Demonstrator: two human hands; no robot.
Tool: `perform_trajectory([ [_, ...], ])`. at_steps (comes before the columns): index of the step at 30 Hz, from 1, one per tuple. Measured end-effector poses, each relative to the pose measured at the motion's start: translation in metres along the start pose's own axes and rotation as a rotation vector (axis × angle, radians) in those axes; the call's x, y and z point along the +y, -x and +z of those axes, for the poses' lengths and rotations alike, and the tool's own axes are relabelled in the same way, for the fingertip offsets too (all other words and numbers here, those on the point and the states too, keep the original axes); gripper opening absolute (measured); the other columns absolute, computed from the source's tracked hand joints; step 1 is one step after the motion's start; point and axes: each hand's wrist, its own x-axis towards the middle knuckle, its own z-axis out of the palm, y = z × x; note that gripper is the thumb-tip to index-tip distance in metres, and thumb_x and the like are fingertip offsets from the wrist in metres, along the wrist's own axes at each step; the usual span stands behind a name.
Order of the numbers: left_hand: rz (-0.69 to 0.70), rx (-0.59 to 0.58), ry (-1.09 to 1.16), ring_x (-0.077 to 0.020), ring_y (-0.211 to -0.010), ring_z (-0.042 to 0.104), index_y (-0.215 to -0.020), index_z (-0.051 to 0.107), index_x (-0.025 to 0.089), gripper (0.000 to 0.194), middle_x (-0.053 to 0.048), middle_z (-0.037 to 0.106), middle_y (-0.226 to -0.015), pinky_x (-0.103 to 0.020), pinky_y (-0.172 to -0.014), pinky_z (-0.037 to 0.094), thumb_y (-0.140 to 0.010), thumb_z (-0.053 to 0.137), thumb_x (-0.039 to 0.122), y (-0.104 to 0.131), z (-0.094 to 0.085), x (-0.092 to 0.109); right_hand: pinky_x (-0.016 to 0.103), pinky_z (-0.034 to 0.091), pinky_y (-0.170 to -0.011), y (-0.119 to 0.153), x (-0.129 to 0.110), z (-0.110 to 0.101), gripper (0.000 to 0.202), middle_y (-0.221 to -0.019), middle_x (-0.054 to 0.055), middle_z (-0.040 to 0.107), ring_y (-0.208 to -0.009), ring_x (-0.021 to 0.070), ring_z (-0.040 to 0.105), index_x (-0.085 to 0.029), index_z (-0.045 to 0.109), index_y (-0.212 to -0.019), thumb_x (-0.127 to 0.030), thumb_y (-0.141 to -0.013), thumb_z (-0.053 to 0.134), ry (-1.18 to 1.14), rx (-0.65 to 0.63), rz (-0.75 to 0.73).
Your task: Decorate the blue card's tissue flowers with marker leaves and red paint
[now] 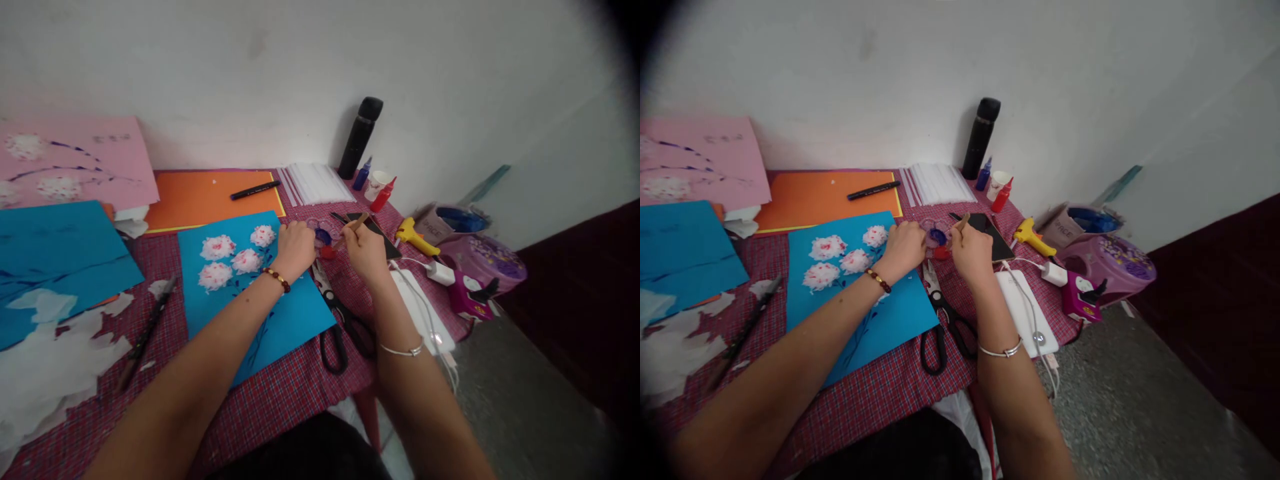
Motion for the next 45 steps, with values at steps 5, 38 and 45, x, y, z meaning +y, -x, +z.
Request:
perform_trajectory([
  [5,-0.002,0.002,0.016,-0.0332,-0.108,0.057,-0.094,0.073,0.009,0.024,-0.018,0.067,-0.103,-0.046,-0.091,0.043,-0.088,0.051,0.011,0.000,0.000,0.000,0.029,0.045,-0.079,0.002,-0.004,0.001,0.032,-0.089,0.008,0.073,-0.083,0.0213,0.068,-0.018,0.065,-0.095,-0.034,-0.095,0.038,-0.133,-0.027,-0.035],
  [38,0.015,-0.030,0.016,-0.0311,-0.111,0.055,-0.102,0.073,0.008,0.032,-0.017,0.066,-0.108,-0.045,-0.093,0.039,-0.095,0.041,0.010,0.002,-0.008,0.008,0.032,0.046,-0.075,-0.001,0.002,0.002,0.031,-0.080,0.007,0.069,-0.075,0.0216,0.064,-0.018,0.064,-0.091,-0.038,-0.090,0.040,-0.185,-0.003,-0.008],
  [45,0.015,-0.028,0.019,-0.0322,-0.111,0.055,-0.106,0.072,0.007,0.034,-0.018,0.066,-0.109,-0.046,-0.094,0.040,-0.095,0.040,0.008,0.001,-0.005,0.007,0.033,0.047,-0.076,-0.001,0.000,0.001,0.031,-0.080,0.007,0.068,-0.076,0.0209,0.064,-0.018,0.064,-0.091,-0.038,-0.091,0.039,-0.179,-0.017,-0.030],
])
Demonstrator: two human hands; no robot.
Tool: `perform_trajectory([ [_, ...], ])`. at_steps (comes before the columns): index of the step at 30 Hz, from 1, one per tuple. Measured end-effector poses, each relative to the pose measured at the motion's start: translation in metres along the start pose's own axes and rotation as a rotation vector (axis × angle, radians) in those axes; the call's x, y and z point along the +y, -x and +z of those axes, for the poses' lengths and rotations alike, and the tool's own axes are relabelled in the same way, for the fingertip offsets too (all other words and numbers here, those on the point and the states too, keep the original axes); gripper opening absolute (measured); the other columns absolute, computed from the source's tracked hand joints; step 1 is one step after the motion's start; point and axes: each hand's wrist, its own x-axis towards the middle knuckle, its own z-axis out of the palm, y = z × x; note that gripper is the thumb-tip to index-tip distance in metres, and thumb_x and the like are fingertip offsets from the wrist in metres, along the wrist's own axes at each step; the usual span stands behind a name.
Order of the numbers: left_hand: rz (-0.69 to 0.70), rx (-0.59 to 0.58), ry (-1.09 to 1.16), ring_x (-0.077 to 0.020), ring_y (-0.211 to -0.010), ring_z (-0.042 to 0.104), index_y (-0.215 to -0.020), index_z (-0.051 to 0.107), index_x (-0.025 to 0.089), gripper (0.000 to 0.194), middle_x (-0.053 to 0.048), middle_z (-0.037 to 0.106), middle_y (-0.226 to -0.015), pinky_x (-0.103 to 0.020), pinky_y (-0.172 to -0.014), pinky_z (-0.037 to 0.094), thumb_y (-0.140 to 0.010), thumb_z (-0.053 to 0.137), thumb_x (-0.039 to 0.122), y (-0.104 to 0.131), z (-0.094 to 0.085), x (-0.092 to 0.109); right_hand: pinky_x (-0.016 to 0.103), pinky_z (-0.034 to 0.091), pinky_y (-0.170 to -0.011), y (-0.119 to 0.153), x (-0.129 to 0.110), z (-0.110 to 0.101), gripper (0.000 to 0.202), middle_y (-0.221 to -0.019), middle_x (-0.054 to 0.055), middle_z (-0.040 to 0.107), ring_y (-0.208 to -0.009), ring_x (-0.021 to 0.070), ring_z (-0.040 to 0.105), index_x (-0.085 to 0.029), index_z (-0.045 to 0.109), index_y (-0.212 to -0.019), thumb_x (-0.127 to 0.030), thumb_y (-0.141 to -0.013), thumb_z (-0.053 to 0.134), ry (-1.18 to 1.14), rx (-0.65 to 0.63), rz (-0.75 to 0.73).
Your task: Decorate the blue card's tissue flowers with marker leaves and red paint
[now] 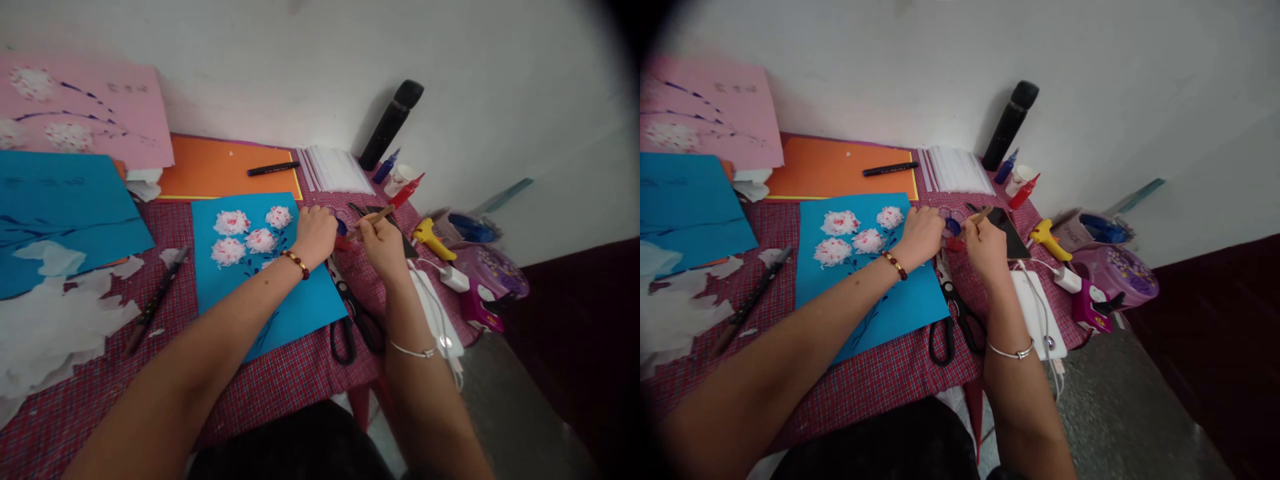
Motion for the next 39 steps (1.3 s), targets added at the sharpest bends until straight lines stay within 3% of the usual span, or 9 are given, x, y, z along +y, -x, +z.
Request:
perform_trajectory([
  [6,0.006,-0.002,-0.027,-0.0312,-0.111,0.056,-0.101,0.072,0.008,0.032,-0.018,0.066,-0.109,-0.045,-0.094,0.041,-0.095,0.041,0.010,0.002,-0.002,0.000,0.032,0.045,-0.073,0.000,-0.004,-0.001,0.031,-0.077,0.006,0.067,-0.071,0.0195,0.062,-0.017,0.063,-0.090,-0.037,-0.092,0.039,0.046,0.031,-0.035],
  [10,0.013,0.004,-0.019,-0.0332,-0.110,0.056,-0.099,0.072,0.007,0.031,-0.019,0.066,-0.108,-0.046,-0.092,0.041,-0.094,0.042,0.010,0.002,-0.002,-0.001,0.034,0.045,-0.076,0.002,-0.004,-0.004,0.033,-0.077,0.007,0.067,-0.074,0.0201,0.062,-0.017,0.065,-0.091,-0.036,-0.093,0.038,0.122,0.125,-0.052],
  [17,0.028,0.017,-0.032,-0.0310,-0.108,0.056,-0.100,0.072,0.009,0.031,-0.018,0.067,-0.109,-0.044,-0.090,0.040,-0.094,0.042,0.010,0.003,-0.002,-0.001,0.036,0.046,-0.077,-0.001,0.002,-0.001,0.034,-0.076,0.007,0.068,-0.072,0.0211,0.063,-0.017,0.066,-0.089,-0.036,-0.093,0.038,0.196,0.119,-0.082],
  [39,0.068,0.019,-0.015,-0.0325,-0.109,0.056,-0.100,0.072,0.007,0.036,-0.019,0.066,-0.108,-0.044,-0.089,0.039,-0.095,0.037,0.008,0.003,-0.003,-0.002,0.034,0.047,-0.071,-0.008,0.002,0.010,0.030,-0.079,0.006,0.068,-0.073,0.0199,0.065,-0.020,0.065,-0.088,-0.039,-0.093,0.042,-0.044,0.074,-0.152],
])
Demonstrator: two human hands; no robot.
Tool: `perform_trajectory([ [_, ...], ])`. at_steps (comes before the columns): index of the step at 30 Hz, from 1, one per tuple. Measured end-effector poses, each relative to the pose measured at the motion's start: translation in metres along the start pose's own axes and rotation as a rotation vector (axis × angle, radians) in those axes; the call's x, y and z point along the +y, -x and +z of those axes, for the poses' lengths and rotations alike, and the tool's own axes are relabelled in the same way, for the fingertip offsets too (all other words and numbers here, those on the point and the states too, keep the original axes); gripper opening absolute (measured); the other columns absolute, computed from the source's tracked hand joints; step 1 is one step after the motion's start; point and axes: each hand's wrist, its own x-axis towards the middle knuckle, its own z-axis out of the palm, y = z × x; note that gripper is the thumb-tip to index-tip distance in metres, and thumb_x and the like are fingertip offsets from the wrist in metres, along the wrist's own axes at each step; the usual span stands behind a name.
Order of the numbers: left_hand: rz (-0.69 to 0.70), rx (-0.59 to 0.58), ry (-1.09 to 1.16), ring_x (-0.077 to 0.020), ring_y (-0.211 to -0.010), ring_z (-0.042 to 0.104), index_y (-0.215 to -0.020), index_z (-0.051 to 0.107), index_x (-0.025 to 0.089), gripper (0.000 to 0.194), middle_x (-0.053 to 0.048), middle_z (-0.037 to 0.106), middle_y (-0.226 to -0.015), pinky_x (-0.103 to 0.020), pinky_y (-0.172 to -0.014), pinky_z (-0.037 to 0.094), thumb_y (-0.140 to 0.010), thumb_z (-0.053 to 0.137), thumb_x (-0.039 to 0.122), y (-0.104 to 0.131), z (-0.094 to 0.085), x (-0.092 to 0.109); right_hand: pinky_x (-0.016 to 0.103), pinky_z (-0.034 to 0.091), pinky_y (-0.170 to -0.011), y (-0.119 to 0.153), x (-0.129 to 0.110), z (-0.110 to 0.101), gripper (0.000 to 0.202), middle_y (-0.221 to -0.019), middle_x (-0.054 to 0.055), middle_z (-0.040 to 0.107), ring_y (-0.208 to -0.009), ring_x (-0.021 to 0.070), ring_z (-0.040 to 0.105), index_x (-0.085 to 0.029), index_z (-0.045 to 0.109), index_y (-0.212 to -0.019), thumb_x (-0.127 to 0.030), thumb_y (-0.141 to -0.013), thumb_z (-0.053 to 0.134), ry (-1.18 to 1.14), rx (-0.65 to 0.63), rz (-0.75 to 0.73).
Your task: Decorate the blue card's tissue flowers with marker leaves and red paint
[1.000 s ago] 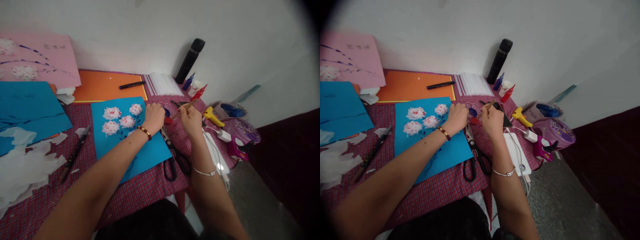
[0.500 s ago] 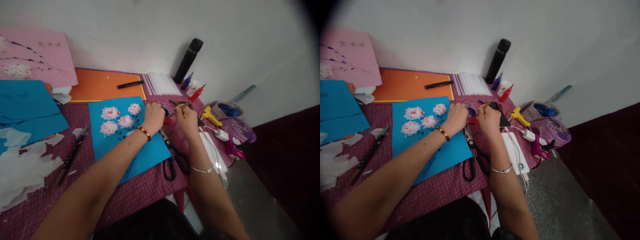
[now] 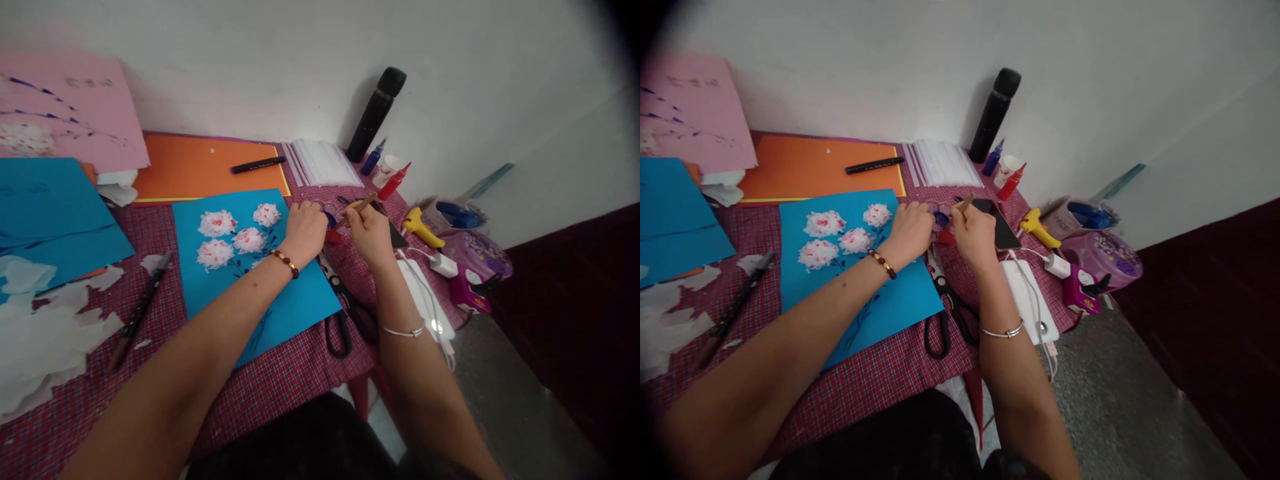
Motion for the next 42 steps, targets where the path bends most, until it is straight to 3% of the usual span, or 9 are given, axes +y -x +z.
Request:
perform_trajectory([
  [6,0.006,0.010,-0.016,-0.0310,-0.108,0.055,-0.098,0.072,0.008,0.035,-0.018,0.066,-0.108,-0.043,-0.089,0.039,-0.095,0.038,0.008,0.000,0.003,-0.003,0.033,0.047,-0.071,0.000,0.001,0.000,0.031,-0.077,0.005,0.066,-0.071,0.0191,0.063,-0.019,0.064,-0.087,-0.039,-0.093,0.042,-0.069,-0.037,0.000],
  [12,0.006,-0.012,-0.042,-0.0321,-0.108,0.056,-0.099,0.072,0.008,0.034,-0.019,0.065,-0.108,-0.044,-0.088,0.040,-0.093,0.039,0.007,-0.001,0.001,-0.002,0.035,0.047,-0.074,0.000,0.006,-0.005,0.028,-0.077,0.005,0.066,-0.072,0.0204,0.063,-0.020,0.064,-0.086,-0.037,-0.092,0.043,-0.020,0.101,0.062],
  [26,0.024,-0.019,-0.084,-0.0301,-0.107,0.056,-0.100,0.072,0.008,0.037,-0.019,0.066,-0.110,-0.043,-0.089,0.042,-0.095,0.036,0.010,0.001,-0.002,-0.001,0.032,0.045,-0.072,-0.001,0.000,0.004,0.028,-0.081,0.005,0.069,-0.074,0.0187,0.064,-0.019,0.064,-0.089,-0.035,-0.095,0.042,-0.032,0.001,0.032],
  [37,0.008,0.012,-0.050,-0.0329,-0.107,0.057,-0.098,0.072,0.008,0.037,-0.019,0.066,-0.107,-0.046,-0.089,0.041,-0.095,0.036,0.009,0.000,0.003,-0.002,0.030,0.044,-0.073,0.003,-0.005,-0.005,0.026,-0.077,0.004,0.067,-0.071,0.0164,0.062,-0.018,0.062,-0.084,-0.034,-0.093,0.043,-0.100,-0.074,0.070],
  [42,0.009,0.020,-0.068,-0.0338,-0.107,0.058,-0.099,0.072,0.007,0.036,-0.020,0.065,-0.107,-0.047,-0.088,0.042,-0.094,0.037,0.009,0.000,0.005,-0.003,0.033,0.044,-0.075,0.004,-0.001,-0.012,0.027,-0.079,0.006,0.068,-0.074,0.0193,0.062,-0.018,0.063,-0.083,-0.033,-0.093,0.043,-0.017,-0.053,0.066],
])
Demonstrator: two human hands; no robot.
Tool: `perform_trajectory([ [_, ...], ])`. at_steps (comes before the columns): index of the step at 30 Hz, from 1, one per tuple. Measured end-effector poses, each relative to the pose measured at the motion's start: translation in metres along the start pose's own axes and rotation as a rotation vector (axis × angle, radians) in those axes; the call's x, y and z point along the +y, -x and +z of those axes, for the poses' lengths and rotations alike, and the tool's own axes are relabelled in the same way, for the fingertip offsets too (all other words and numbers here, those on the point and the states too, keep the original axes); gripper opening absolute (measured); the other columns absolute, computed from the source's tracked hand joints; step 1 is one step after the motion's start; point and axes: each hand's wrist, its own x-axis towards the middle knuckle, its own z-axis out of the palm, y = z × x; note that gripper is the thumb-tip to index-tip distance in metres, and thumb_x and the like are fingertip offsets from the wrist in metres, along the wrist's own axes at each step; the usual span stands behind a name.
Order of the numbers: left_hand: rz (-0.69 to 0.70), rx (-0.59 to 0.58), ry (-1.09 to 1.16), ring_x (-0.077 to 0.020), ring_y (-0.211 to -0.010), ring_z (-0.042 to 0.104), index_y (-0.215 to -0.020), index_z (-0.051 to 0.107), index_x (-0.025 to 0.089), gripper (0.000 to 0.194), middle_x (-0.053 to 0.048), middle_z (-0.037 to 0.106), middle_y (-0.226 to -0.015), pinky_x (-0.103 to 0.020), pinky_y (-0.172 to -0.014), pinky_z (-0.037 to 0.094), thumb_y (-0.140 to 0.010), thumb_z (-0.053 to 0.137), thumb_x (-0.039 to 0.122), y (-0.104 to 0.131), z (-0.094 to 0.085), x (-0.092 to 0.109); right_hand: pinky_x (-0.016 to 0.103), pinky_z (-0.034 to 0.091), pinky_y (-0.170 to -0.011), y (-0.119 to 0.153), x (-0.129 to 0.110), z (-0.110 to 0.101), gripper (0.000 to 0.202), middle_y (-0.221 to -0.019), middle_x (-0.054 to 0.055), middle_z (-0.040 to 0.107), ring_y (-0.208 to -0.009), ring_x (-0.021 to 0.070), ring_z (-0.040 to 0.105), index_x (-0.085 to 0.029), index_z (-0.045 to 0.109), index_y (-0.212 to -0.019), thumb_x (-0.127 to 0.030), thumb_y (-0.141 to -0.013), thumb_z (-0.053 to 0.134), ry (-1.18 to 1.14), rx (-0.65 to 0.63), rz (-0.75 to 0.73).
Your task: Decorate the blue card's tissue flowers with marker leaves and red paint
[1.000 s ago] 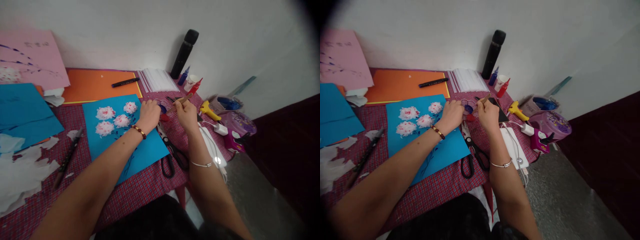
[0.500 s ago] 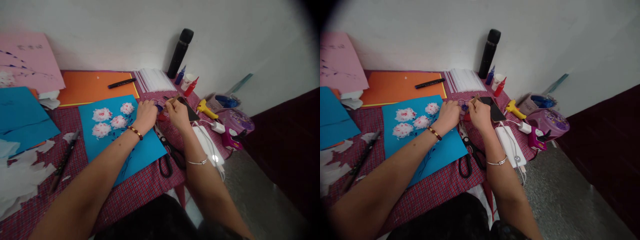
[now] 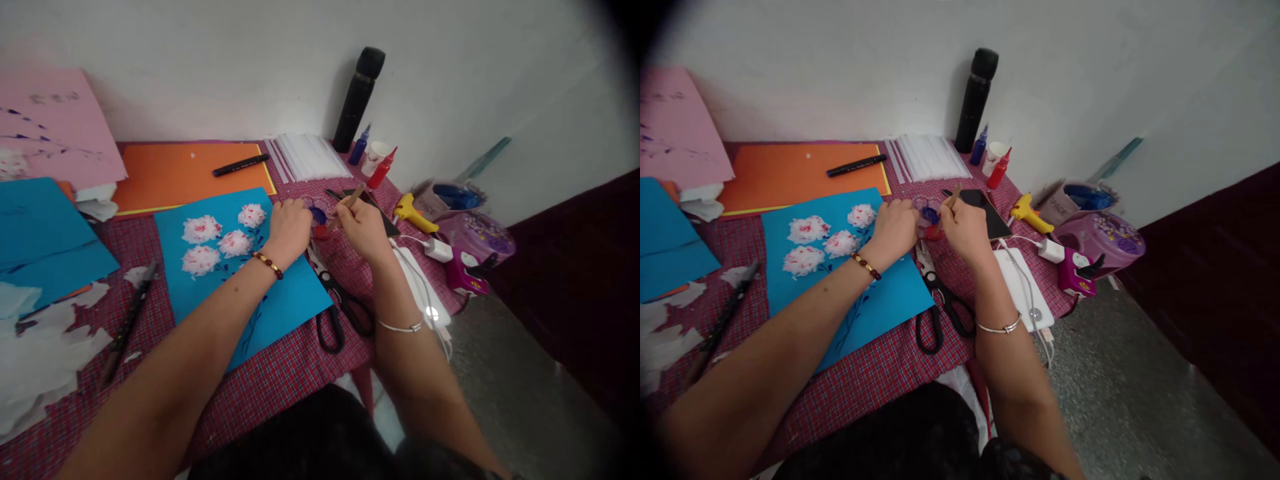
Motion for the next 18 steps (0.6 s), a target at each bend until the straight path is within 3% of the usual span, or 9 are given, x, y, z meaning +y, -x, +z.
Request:
perform_trajectory([
  [11,0.009,-0.012,-0.013,-0.0312,-0.106,0.059,-0.100,0.072,0.009,0.034,-0.019,0.066,-0.108,-0.044,-0.088,0.043,-0.094,0.039,0.009,0.0015,-0.0024,0.0000,0.036,0.045,-0.076,0.0002,0.0062,-0.0079,0.027,-0.078,0.004,0.067,-0.074,0.0200,0.062,-0.020,0.064,-0.085,-0.035,-0.092,0.043,0.002,0.068,0.055],
  [18,-0.004,-0.022,0.005,-0.0308,-0.106,0.058,-0.100,0.073,0.009,0.035,-0.019,0.066,-0.108,-0.044,-0.089,0.041,-0.093,0.039,0.008,0.0009,-0.0016,0.0005,0.034,0.045,-0.076,0.0015,0.0086,-0.0082,0.025,-0.080,0.004,0.068,-0.075,0.0191,0.061,-0.020,0.064,-0.083,-0.034,-0.090,0.044,-0.048,0.019,0.075],
])
